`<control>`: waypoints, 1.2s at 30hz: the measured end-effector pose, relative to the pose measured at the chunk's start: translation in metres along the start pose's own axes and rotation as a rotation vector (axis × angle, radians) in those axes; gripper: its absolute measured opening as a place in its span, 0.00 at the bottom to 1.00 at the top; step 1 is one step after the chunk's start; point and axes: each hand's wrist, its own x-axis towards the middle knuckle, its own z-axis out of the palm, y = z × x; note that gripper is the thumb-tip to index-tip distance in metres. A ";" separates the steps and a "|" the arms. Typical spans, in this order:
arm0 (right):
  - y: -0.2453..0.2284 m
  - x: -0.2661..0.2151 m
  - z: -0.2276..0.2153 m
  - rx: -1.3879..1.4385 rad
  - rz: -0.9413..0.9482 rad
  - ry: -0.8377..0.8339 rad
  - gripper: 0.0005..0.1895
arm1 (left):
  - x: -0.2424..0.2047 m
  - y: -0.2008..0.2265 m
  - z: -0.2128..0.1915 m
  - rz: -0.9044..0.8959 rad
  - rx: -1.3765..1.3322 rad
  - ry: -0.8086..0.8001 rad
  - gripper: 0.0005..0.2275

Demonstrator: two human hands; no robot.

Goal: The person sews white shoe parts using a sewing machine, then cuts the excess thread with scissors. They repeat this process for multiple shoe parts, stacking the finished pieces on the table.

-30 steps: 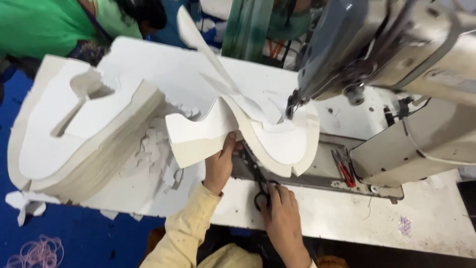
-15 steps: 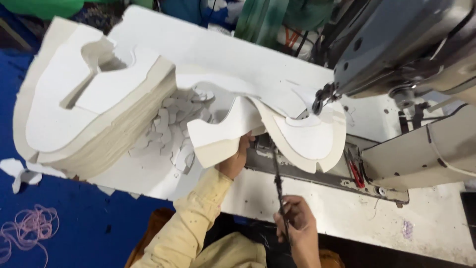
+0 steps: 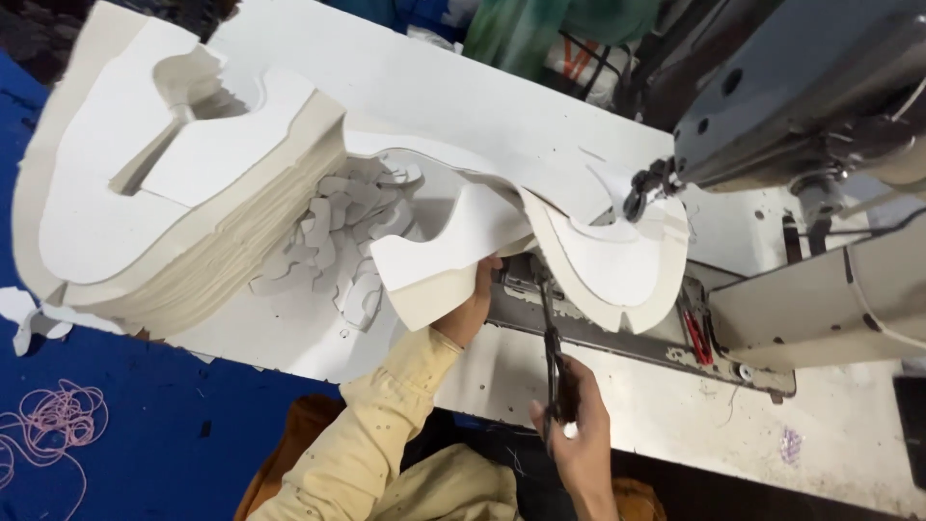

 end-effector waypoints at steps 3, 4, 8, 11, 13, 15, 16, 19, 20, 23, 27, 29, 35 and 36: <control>0.001 0.016 0.003 -0.121 -0.057 -0.004 0.33 | 0.000 -0.003 0.005 -0.113 -0.034 -0.040 0.06; -0.005 0.021 0.004 -0.116 -0.053 0.003 0.33 | -0.001 -0.004 0.007 -0.110 -0.036 -0.048 0.06; -0.023 0.031 0.006 -0.113 -0.189 0.035 0.33 | -0.006 -0.014 0.009 -0.197 -0.082 -0.070 0.06; -0.021 0.024 0.005 -0.126 -0.102 -0.005 0.31 | -0.003 -0.014 0.007 -0.166 0.007 -0.036 0.07; -0.013 0.018 0.003 -0.163 -0.032 -0.032 0.30 | -0.002 -0.011 0.004 -0.093 0.129 0.006 0.07; -0.002 0.011 0.001 -0.119 0.017 0.024 0.29 | -0.003 -0.006 0.001 0.128 0.164 0.075 0.06; -0.007 0.014 -0.001 -0.125 0.027 0.019 0.29 | -0.008 -0.010 0.002 0.115 0.165 0.071 0.06; -0.024 0.024 -0.007 -0.121 -0.044 0.099 0.30 | -0.014 -0.017 0.011 0.307 0.461 -0.031 0.07; -0.030 0.028 -0.009 -0.155 -0.100 0.076 0.32 | -0.014 -0.018 0.013 0.179 0.278 -0.034 0.07; -0.025 0.042 -0.011 -0.050 -0.094 0.038 0.25 | -0.015 -0.023 0.014 0.106 0.205 -0.044 0.06; -0.013 0.036 -0.010 0.051 -0.051 0.002 0.28 | -0.023 -0.030 0.014 -0.148 0.072 -0.032 0.06; 0.008 0.033 -0.010 -0.016 -0.045 0.030 0.29 | -0.023 -0.031 0.012 -0.112 0.045 0.002 0.06; 0.010 0.033 -0.034 -0.375 -0.149 0.126 0.29 | -0.033 -0.035 0.021 -0.144 -0.080 -0.048 0.05; 0.006 0.036 -0.036 -0.465 -0.217 0.115 0.29 | -0.027 -0.029 0.017 -0.152 -0.137 -0.046 0.05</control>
